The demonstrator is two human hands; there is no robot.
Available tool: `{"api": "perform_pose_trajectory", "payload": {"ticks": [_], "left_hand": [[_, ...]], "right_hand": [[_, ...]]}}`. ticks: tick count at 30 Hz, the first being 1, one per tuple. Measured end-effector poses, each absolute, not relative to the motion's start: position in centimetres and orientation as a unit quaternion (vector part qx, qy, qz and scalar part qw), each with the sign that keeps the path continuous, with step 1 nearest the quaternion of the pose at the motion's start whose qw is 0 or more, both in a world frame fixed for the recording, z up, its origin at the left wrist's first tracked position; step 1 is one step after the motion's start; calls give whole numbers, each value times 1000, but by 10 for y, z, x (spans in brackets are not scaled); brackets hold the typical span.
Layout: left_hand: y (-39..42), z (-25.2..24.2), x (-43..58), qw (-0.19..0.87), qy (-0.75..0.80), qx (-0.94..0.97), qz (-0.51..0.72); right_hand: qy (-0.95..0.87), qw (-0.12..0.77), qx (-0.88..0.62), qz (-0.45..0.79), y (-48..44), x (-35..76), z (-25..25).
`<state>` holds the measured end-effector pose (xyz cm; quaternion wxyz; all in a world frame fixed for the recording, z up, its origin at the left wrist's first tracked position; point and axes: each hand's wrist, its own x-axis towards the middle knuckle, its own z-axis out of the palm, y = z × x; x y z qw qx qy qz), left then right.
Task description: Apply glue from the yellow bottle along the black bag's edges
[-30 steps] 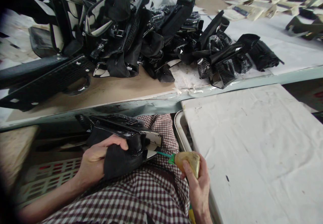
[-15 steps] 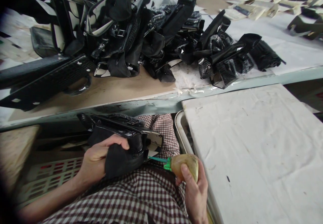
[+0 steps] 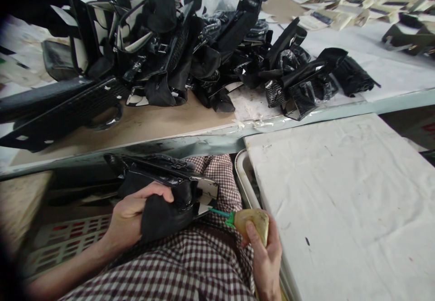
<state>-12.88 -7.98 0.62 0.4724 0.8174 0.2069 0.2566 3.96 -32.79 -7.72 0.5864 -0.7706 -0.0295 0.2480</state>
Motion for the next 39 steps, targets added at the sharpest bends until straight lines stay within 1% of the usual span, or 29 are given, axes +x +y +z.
{"api": "perform_pose_trajectory", "payload": {"ticks": [3,6,10,17,20,22,25,27,29,31,35,37,39], "left_hand": [[-80,7,-128,475,199,818,254],[-81,8,-127,472,205,819,253],[-82,10,-126,467,216,819,252],[-81,12,-125,462,207,824,254],[-81,12,-124,463,209,822,257],[-80,11,-123,466,207,821,256],[-79,10,-123,469,200,820,259],[-79,11,-122,472,202,818,259],[-78,13,-120,480,207,813,255],[-78,15,-119,490,211,809,246],[-76,10,-115,490,218,817,212],[-75,3,-114,458,189,839,223],[-75,-6,-113,398,140,871,252]], "right_hand": [[8,551,-794,256,-330,44,-76],[-22,520,-825,221,-331,43,-74],[-101,509,-840,157,-335,39,-77],[-297,506,-804,95,-348,49,-99],[-344,498,-789,107,-349,55,-100],[-343,496,-789,114,-349,59,-99],[-281,506,-802,149,-348,65,-94],[-211,516,-803,212,-345,68,-90],[-148,539,-785,268,-340,70,-87],[-90,601,-729,315,-334,70,-87],[54,752,-512,411,-329,61,-91],[133,799,-397,432,-331,57,-90],[180,837,-281,433,-335,54,-89]]}}
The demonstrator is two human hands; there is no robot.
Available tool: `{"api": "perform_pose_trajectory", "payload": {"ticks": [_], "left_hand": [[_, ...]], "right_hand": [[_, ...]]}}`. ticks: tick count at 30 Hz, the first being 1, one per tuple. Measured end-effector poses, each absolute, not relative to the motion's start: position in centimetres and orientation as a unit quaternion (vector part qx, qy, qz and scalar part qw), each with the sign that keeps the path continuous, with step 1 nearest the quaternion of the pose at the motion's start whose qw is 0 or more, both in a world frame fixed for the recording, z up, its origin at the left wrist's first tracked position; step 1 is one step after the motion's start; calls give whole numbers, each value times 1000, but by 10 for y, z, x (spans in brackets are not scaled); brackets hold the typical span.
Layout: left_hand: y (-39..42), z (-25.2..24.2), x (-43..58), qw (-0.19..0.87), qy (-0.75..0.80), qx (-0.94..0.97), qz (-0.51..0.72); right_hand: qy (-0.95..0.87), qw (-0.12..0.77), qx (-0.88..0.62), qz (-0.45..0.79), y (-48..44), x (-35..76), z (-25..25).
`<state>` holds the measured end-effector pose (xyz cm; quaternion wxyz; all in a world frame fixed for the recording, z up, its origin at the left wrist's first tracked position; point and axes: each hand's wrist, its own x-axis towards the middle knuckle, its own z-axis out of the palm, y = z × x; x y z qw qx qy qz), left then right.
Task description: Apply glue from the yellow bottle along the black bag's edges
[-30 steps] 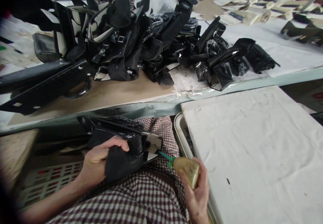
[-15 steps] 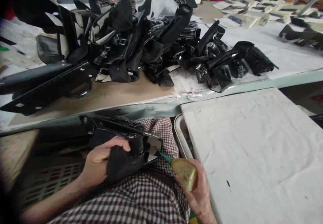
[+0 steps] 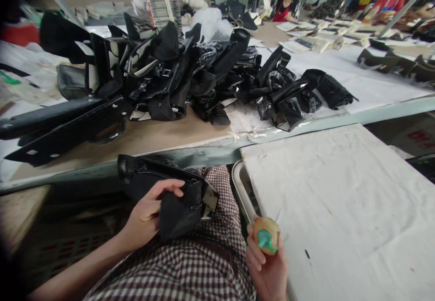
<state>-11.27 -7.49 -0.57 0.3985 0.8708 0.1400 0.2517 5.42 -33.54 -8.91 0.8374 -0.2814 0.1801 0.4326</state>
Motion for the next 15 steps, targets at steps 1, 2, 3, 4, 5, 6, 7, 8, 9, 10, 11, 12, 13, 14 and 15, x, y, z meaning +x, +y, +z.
{"api": "perform_pose_trajectory", "payload": {"ticks": [1,2,3,4,5,6,7,8,9,10,11,12,13,14,15], "left_hand": [[-75,-10,-113,361,115,888,261],[-74,-13,-113,319,96,905,262],[-73,-16,-113,274,81,924,255],[-72,-17,-112,223,69,941,243],[-69,-16,-111,168,56,957,228],[-66,-14,-108,113,38,970,214],[-63,-9,-105,59,19,977,206],[-59,-1,-99,8,-3,979,202],[-55,9,-92,-39,-27,978,203],[-51,20,-84,-79,-45,975,205],[-47,33,-74,-109,-54,972,200],[-44,47,-63,-126,-51,973,186],[-40,62,-51,-128,-33,978,160],[-37,76,-38,-112,-1,985,129],[-34,90,-25,-79,45,990,105]], "right_hand": [[186,851,-235,430,-338,54,-89],[183,863,-202,426,-341,54,-90],[173,870,-183,423,-344,54,-92],[161,874,-175,424,-347,55,-96],[148,874,-175,429,-351,56,-100],[133,873,-177,435,-354,57,-106],[118,872,-178,441,-356,58,-111],[104,871,-178,446,-359,59,-116],[91,871,-178,449,-361,61,-121],[81,872,-178,448,-363,62,-123],[73,874,-178,446,-364,63,-124],[66,877,-180,441,-366,64,-122],[60,879,-182,436,-367,64,-119],[54,883,-185,429,-369,64,-114],[50,888,-188,417,-370,64,-107]]}}
